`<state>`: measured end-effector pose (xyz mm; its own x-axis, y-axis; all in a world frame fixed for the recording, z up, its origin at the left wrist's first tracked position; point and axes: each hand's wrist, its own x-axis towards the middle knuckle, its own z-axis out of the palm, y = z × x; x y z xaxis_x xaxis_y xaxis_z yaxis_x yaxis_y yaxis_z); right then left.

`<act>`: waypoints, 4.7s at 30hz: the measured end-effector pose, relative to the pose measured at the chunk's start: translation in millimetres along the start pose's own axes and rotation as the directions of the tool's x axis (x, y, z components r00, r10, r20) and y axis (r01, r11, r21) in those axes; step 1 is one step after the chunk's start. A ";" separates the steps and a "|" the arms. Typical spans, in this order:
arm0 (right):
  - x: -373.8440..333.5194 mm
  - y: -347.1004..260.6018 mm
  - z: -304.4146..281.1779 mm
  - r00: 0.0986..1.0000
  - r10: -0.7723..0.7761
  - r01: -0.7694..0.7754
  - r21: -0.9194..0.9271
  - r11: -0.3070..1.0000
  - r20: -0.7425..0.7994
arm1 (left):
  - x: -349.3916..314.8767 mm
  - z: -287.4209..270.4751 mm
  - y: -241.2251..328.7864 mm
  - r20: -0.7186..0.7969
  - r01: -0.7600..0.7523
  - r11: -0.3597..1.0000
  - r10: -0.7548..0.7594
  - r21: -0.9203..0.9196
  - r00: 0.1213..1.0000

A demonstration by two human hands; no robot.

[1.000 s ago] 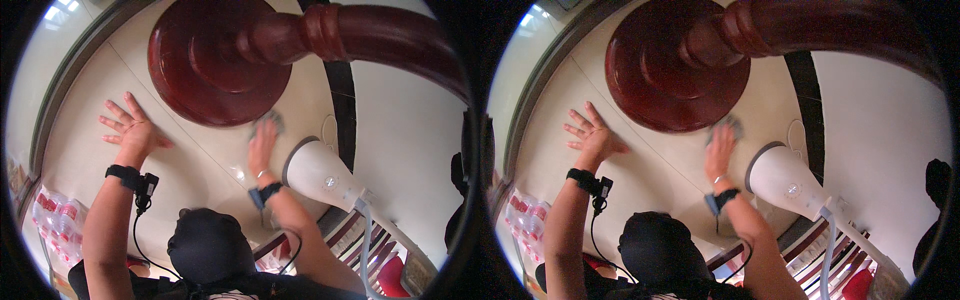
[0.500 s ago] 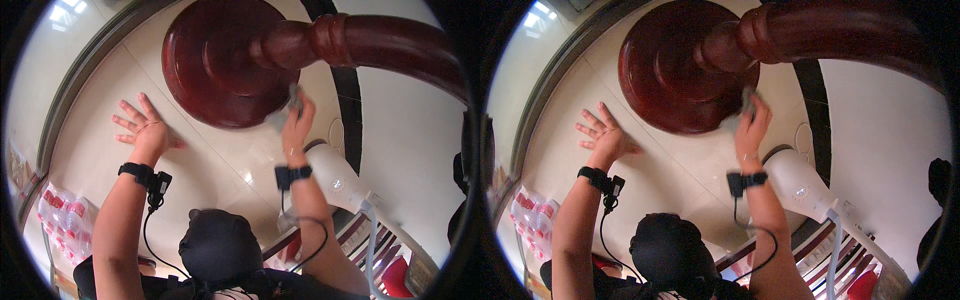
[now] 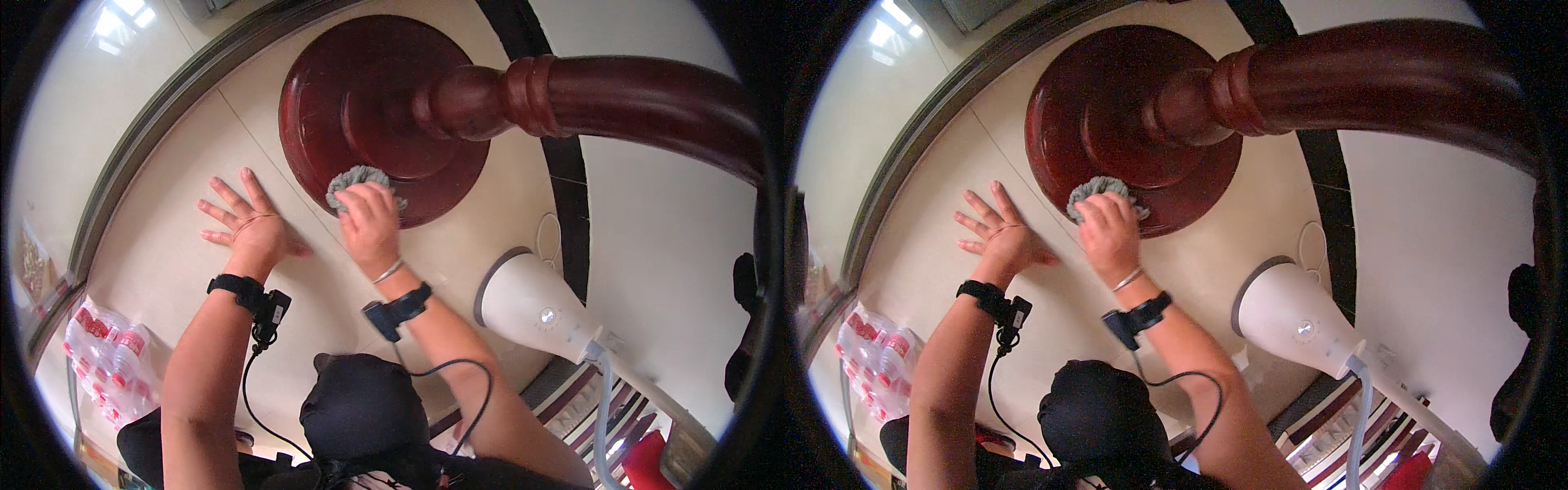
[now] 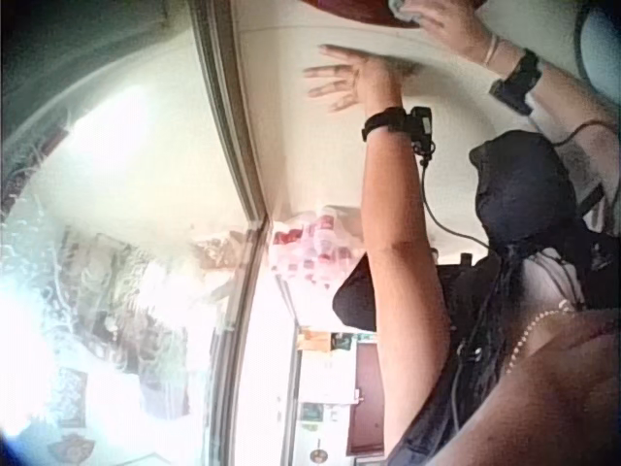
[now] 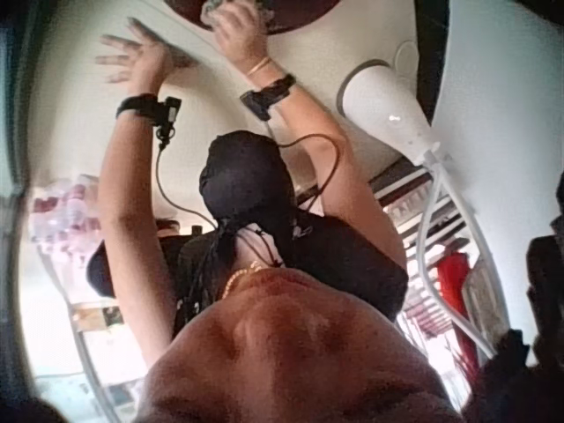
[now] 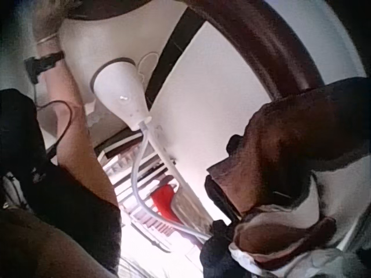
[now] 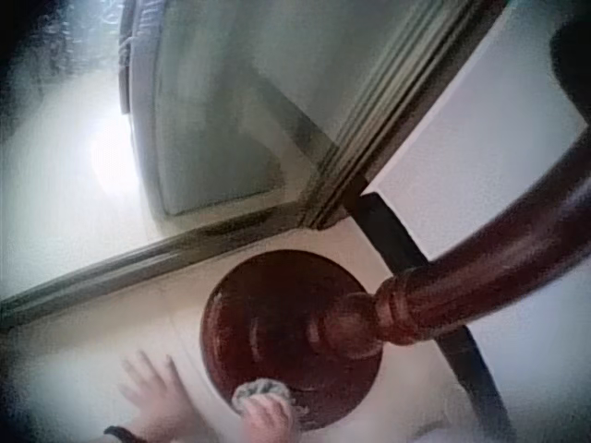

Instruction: The person wipes the floor around a furniture base and various items with a cloth, then walks to a sink to rinse the cloth by hand.

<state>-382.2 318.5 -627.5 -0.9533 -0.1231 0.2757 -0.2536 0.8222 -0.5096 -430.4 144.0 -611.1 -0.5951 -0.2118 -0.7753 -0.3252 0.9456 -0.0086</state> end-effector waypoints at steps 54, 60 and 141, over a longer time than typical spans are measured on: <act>71.2 134.7 -53.9 0.994 -0.010 -0.053 -0.575 0.816 -0.106 | -11.0 -25.2 15.5 0.127 0.081 0.993 -0.091 0.084 0.988; 38.6 60.0 -37.8 0.982 0.112 -0.177 -0.509 0.842 -0.155 | -10.4 -21.3 10.3 0.125 0.074 0.994 -0.083 0.075 0.989; 199.0 -33.7 52.0 0.988 0.043 -0.043 0.000 0.999 -0.145 | -1.5 -13.3 -20.5 0.079 -0.033 0.998 0.038 -0.054 0.996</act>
<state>-571.9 237.4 -597.8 -0.9294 -0.0055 0.3691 -0.2119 0.8268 -0.5211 -432.6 121.7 -601.4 -0.5467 -0.1557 -0.8227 -0.3442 0.9375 0.0513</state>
